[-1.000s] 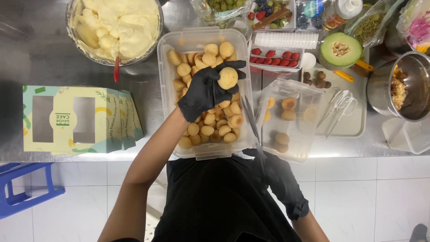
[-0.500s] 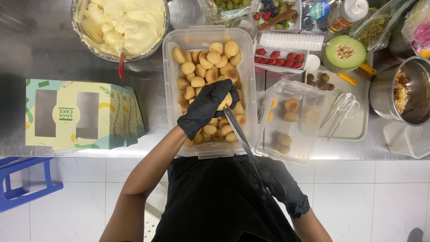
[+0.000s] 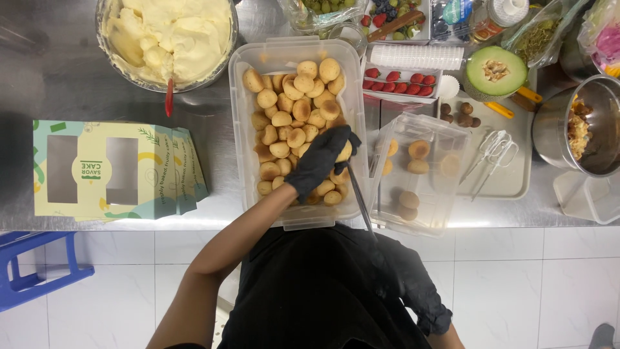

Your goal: Cutting small bread rolls or cream puffs using scissors to prepare them for filling.

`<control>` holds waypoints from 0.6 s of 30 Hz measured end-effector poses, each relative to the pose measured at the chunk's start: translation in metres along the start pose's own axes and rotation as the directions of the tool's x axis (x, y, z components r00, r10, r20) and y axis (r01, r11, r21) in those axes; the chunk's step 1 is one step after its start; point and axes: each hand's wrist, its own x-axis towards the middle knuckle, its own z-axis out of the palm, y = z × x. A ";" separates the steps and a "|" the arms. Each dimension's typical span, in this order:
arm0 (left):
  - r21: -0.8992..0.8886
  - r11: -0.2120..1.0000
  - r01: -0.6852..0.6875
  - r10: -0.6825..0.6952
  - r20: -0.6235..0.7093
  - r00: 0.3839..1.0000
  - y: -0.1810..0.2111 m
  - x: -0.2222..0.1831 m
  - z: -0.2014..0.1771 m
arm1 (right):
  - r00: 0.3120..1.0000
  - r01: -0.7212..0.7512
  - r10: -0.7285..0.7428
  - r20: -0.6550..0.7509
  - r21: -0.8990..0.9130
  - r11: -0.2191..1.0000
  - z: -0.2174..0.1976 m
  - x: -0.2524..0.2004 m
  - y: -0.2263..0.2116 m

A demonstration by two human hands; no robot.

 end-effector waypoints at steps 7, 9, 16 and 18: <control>0.181 0.939 -0.292 0.271 0.130 0.954 -0.017 0.052 0.058 | 0.982 -0.093 0.144 0.123 -0.349 0.932 0.004 -0.011 0.006; 0.343 0.861 -0.376 0.342 0.157 0.926 -0.011 0.057 0.058 | 0.974 -0.099 0.174 0.144 -0.421 0.901 0.006 -0.009 0.014; 0.976 -0.161 0.145 0.797 0.041 0.602 -0.008 0.094 -0.164 | 0.985 -0.100 0.139 0.103 -0.315 0.944 0.000 -0.002 0.017; 0.875 -0.295 0.384 0.773 -0.017 0.634 -0.017 0.110 -0.227 | 0.983 -0.120 0.154 0.105 -0.278 0.953 0.001 0.001 -0.007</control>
